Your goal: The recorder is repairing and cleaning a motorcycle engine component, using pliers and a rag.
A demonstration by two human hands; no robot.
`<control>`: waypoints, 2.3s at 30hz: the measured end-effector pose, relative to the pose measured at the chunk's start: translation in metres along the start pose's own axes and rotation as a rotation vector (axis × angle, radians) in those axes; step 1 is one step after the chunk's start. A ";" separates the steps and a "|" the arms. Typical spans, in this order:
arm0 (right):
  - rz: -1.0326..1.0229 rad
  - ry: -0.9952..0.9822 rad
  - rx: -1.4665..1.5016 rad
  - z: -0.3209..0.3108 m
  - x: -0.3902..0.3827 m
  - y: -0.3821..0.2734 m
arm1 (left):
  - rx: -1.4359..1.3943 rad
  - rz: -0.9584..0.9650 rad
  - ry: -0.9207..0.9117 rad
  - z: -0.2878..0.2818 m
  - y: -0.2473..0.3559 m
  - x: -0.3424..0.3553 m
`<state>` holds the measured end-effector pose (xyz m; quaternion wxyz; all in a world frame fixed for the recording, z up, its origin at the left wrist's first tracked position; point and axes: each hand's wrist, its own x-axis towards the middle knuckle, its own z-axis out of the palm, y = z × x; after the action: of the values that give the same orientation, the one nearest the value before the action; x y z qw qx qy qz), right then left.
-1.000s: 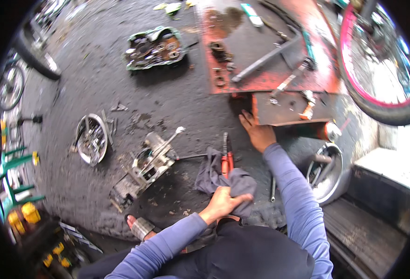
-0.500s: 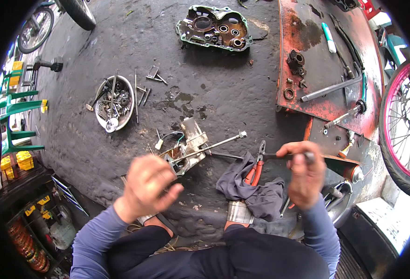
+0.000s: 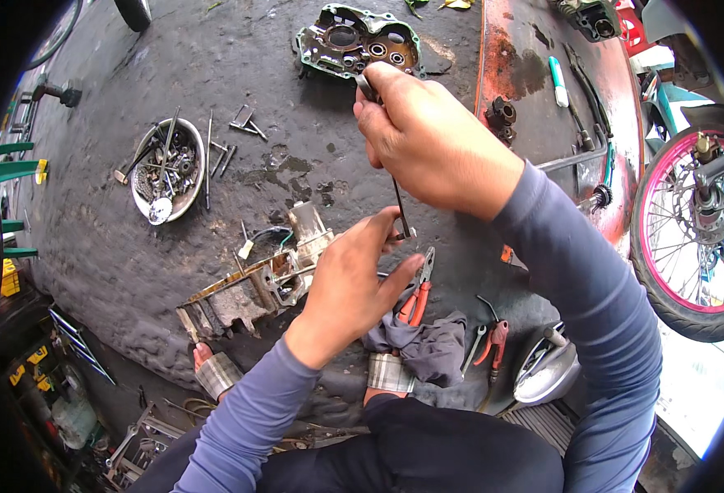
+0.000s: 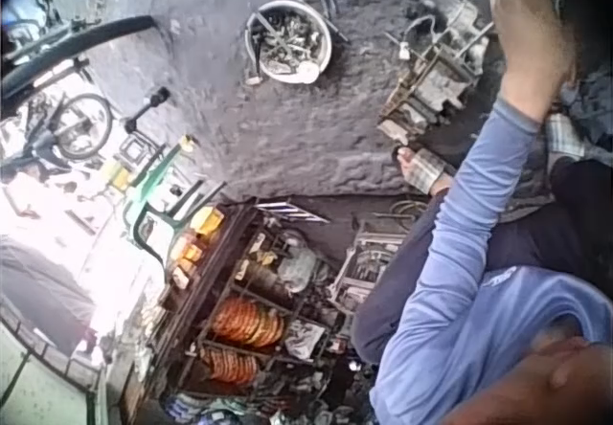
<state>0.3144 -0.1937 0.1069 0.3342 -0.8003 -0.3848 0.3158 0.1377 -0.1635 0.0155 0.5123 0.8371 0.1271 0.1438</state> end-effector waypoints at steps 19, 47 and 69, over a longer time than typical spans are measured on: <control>0.323 -0.151 0.066 0.015 0.030 0.019 | -0.038 -0.037 0.053 0.010 -0.014 0.003; -0.647 0.302 0.327 0.074 -0.067 0.030 | 0.764 0.000 -0.269 -0.159 -0.062 -0.043; 0.647 -0.013 1.192 0.051 0.036 0.150 | 0.808 0.081 -0.230 -0.132 -0.043 -0.070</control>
<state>0.3545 -0.2210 -0.0479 0.6047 -0.5523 0.1118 0.5628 0.0214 -0.0610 0.0268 0.1478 0.9856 0.0822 0.0078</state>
